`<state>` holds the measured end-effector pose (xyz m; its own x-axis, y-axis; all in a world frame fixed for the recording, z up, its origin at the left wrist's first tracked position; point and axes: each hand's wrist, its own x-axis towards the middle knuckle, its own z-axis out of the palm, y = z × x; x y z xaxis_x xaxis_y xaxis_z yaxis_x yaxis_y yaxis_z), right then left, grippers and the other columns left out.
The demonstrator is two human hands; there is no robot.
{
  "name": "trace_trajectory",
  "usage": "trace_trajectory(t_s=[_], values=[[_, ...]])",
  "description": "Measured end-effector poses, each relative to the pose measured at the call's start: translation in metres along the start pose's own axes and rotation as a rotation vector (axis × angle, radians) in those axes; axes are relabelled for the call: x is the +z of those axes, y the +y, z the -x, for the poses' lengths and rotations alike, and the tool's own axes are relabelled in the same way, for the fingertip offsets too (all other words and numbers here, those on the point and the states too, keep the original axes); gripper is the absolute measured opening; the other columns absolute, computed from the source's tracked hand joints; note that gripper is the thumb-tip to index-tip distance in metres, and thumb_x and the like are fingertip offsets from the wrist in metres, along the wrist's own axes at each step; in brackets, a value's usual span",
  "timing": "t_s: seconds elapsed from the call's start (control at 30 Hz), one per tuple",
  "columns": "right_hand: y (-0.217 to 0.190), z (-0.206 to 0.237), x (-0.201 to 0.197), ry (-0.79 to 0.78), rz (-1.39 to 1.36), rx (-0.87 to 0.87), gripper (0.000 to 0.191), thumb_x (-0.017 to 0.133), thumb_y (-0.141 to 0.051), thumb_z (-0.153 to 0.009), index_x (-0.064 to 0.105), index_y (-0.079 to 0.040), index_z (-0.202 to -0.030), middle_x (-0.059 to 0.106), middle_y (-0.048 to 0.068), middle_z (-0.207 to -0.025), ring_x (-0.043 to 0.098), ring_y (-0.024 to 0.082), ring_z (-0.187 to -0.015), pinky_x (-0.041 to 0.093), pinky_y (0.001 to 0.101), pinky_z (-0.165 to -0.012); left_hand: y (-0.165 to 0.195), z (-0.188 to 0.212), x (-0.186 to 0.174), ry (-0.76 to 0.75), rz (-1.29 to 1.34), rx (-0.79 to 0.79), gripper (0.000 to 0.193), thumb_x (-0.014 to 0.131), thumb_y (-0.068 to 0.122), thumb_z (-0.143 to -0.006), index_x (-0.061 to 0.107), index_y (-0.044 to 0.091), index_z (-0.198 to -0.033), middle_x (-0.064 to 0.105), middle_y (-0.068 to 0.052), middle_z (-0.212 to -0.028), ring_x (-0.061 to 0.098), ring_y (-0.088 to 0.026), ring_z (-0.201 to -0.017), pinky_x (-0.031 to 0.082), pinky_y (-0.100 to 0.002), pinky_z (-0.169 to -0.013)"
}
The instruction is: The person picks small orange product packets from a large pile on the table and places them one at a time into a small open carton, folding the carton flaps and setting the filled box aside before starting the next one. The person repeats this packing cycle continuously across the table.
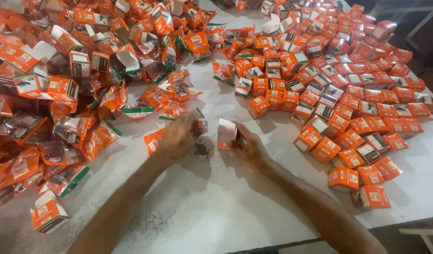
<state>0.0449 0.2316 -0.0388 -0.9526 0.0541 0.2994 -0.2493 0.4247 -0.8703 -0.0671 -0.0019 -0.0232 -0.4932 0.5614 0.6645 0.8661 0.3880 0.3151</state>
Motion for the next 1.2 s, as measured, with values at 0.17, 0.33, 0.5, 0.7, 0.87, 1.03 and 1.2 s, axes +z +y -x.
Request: trace_trajectory(t_s=[0.17,0.33,0.5,0.7,0.87,1.03,1.2], values=[[-0.021,0.015,0.02,-0.108,-0.394,0.123,0.057,0.07,-0.004,-0.091,0.052,-0.004,-0.145,0.066,0.009,-0.121,0.061,0.014,-0.107,0.051,0.0316,-0.09,0.058,0.044,-0.011,0.126,0.108,-0.007,0.047,0.083,0.002,-0.07,0.063,0.01,-0.112,0.064,-0.019,-0.12,0.071,-0.03,-0.098,0.061,-0.039,-0.078],[-0.028,0.011,0.012,-0.223,-0.213,-0.128,0.067,0.061,0.003,-0.089,0.04,-0.003,-0.153,0.061,0.012,-0.141,0.058,0.02,-0.13,0.047,0.0359,-0.111,0.067,0.033,-0.009,0.161,0.03,0.373,0.047,0.081,0.002,-0.08,0.057,0.001,-0.12,0.063,-0.021,-0.127,0.068,-0.037,-0.114,0.06,-0.045,-0.092],[-0.04,0.013,-0.006,-0.401,-0.291,-0.01,0.068,0.058,0.0,-0.092,0.036,-0.005,-0.156,0.06,0.013,-0.14,0.058,0.021,-0.131,0.048,0.0365,-0.11,0.072,0.027,-0.01,0.095,-0.076,0.303,0.055,0.074,0.005,-0.074,0.063,0.002,-0.128,0.063,-0.017,-0.116,0.061,-0.039,-0.126,0.054,-0.055,-0.106],[-0.056,0.012,-0.009,-0.461,-0.098,0.137,0.064,0.061,-0.006,-0.092,0.041,-0.009,-0.153,0.066,0.014,-0.132,0.064,0.022,-0.119,0.051,0.0349,-0.101,0.09,0.025,-0.017,0.068,0.069,0.129,0.035,0.076,0.02,-0.091,0.064,0.003,-0.12,0.049,-0.027,-0.14,0.038,-0.045,-0.141,0.032,-0.069,-0.115],[-0.06,0.015,-0.012,-0.484,-0.231,-0.096,0.072,0.065,-0.004,-0.087,0.038,-0.007,-0.154,0.058,0.014,-0.141,0.057,0.022,-0.129,0.046,0.0356,-0.107,0.1,0.024,-0.011,-0.036,0.045,-0.107,0.02,0.07,0.018,-0.088,0.07,0.008,-0.106,0.019,-0.036,-0.163,0.017,-0.056,-0.151,0.019,-0.072,-0.117],[-0.049,0.018,0.007,-0.353,-0.069,-0.124,0.07,0.078,-0.001,-0.083,0.046,-0.006,-0.145,0.062,0.012,-0.127,0.064,0.023,-0.113,0.054,0.0357,-0.097,0.095,0.019,0.007,-0.141,0.093,-0.251,0.022,0.068,0.022,-0.092,0.073,0.008,-0.108,0.017,-0.035,-0.161,0.009,-0.055,-0.152,0.013,-0.072,-0.115],[-0.04,0.018,0.005,-0.252,0.134,-0.214,0.075,0.079,0.001,-0.075,0.048,-0.007,-0.143,0.062,0.014,-0.126,0.065,0.03,-0.117,0.054,0.0387,-0.097,0.094,0.022,0.005,-0.079,0.243,-0.273,0.031,0.065,0.02,-0.096,0.065,0.004,-0.121,0.028,-0.033,-0.159,0.023,-0.05,-0.144,0.025,-0.062,-0.115]])
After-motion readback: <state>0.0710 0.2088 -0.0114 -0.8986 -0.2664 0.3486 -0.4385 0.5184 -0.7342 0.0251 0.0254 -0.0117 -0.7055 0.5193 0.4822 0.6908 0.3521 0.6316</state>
